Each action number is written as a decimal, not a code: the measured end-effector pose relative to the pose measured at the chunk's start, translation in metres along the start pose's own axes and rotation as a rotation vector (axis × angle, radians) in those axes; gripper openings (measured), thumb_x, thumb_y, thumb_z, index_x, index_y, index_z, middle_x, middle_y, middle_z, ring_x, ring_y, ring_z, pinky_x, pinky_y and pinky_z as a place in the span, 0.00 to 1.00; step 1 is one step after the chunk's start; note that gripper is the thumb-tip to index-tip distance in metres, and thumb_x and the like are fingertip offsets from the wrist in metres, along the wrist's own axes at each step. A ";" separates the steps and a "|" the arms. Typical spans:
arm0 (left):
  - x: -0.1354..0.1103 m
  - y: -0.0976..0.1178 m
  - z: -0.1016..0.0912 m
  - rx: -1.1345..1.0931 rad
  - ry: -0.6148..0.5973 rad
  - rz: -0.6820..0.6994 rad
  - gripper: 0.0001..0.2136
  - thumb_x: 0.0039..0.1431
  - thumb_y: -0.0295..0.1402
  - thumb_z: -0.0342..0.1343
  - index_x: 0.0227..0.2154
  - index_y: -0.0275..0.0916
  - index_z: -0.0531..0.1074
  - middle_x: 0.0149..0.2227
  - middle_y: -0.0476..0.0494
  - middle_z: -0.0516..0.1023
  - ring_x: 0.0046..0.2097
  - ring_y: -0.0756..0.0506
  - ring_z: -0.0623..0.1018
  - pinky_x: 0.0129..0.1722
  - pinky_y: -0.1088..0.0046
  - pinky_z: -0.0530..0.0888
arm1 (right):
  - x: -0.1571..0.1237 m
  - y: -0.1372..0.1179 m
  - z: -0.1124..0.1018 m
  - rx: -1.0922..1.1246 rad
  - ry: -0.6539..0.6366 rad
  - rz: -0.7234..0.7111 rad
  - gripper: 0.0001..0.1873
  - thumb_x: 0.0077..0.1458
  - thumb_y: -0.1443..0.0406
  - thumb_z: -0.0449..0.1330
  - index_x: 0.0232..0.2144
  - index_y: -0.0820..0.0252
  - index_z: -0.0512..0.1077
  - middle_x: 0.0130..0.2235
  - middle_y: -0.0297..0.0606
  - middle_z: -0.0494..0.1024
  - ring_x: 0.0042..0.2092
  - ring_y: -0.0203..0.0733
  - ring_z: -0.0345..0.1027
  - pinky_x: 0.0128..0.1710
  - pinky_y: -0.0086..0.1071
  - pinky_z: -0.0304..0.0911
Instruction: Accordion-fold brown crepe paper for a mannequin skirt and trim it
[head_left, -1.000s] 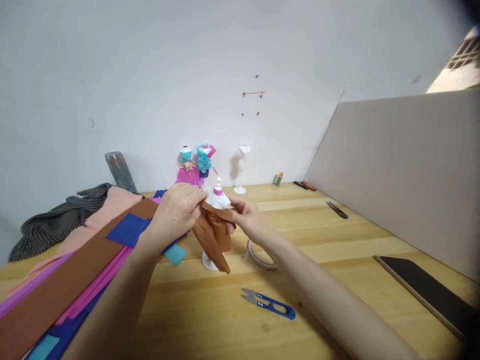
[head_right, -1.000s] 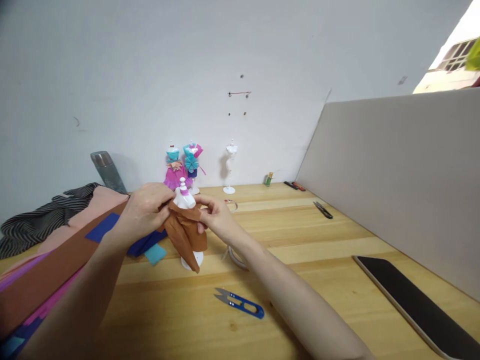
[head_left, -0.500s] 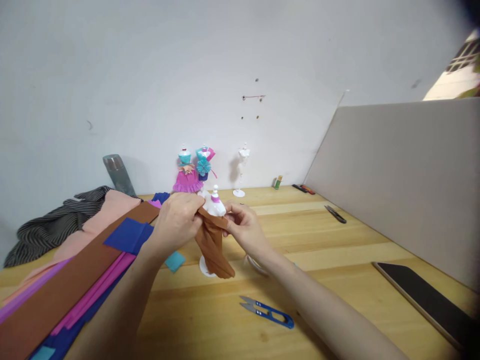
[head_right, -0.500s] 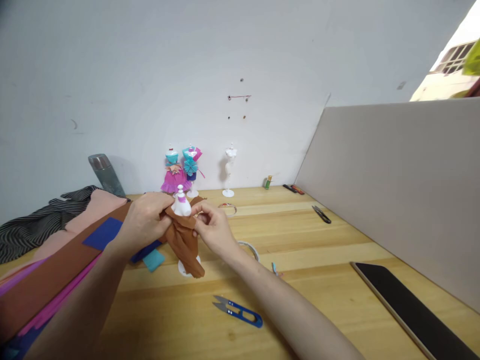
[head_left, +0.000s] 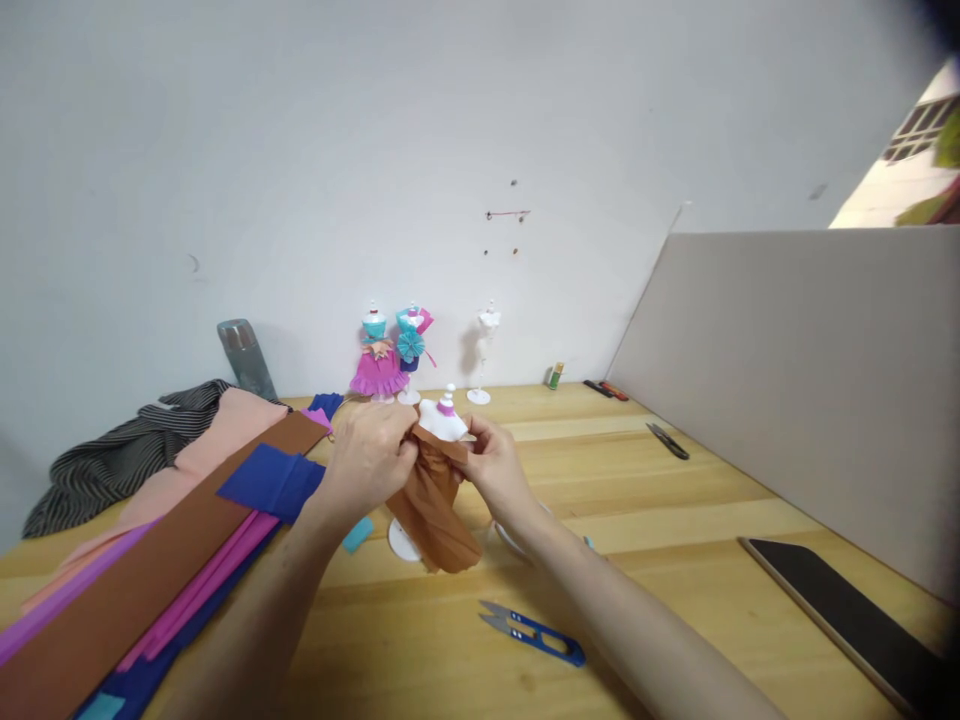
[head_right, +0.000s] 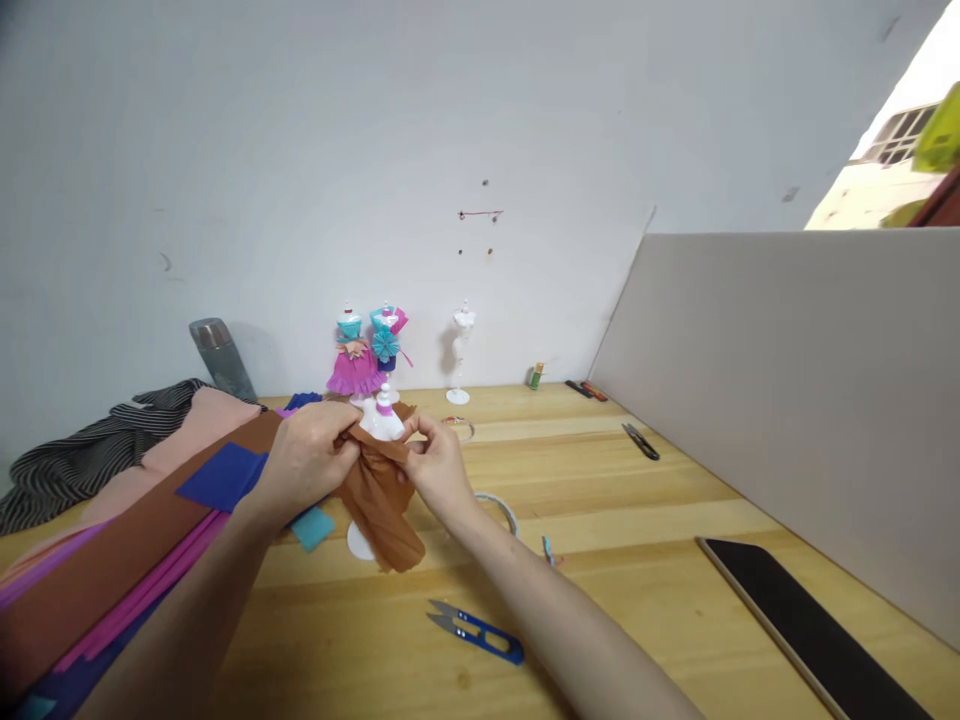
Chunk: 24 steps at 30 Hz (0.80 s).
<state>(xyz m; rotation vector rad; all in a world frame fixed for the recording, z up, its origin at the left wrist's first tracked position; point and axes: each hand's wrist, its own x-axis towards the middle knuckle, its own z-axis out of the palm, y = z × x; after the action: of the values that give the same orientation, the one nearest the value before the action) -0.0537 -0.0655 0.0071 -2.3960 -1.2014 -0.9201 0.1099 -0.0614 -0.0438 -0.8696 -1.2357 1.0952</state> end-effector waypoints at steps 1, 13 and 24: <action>0.000 0.000 0.000 0.001 -0.004 -0.008 0.07 0.47 0.21 0.47 0.21 0.40 0.62 0.24 0.46 0.70 0.29 0.46 0.70 0.29 0.70 0.60 | 0.000 -0.001 0.000 0.001 -0.017 -0.009 0.15 0.37 0.61 0.68 0.22 0.59 0.65 0.15 0.24 0.64 0.17 0.29 0.56 0.18 0.24 0.51; -0.003 0.006 -0.003 -0.022 -0.041 -0.098 0.06 0.48 0.22 0.47 0.23 0.40 0.64 0.26 0.46 0.73 0.30 0.46 0.72 0.29 0.71 0.60 | -0.001 -0.004 -0.002 0.002 -0.075 0.001 0.15 0.38 0.59 0.68 0.23 0.59 0.66 0.16 0.26 0.66 0.17 0.30 0.58 0.18 0.24 0.53; -0.002 0.003 -0.005 0.040 -0.066 -0.134 0.06 0.48 0.23 0.47 0.25 0.40 0.65 0.28 0.46 0.75 0.31 0.45 0.73 0.29 0.71 0.60 | 0.003 0.000 -0.007 0.013 -0.231 -0.104 0.14 0.40 0.59 0.67 0.26 0.59 0.69 0.21 0.27 0.64 0.24 0.31 0.54 0.25 0.27 0.52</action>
<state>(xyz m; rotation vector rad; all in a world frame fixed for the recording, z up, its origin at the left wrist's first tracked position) -0.0546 -0.0708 0.0094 -2.3547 -1.4057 -0.8532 0.1167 -0.0578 -0.0439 -0.6743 -1.4461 1.1415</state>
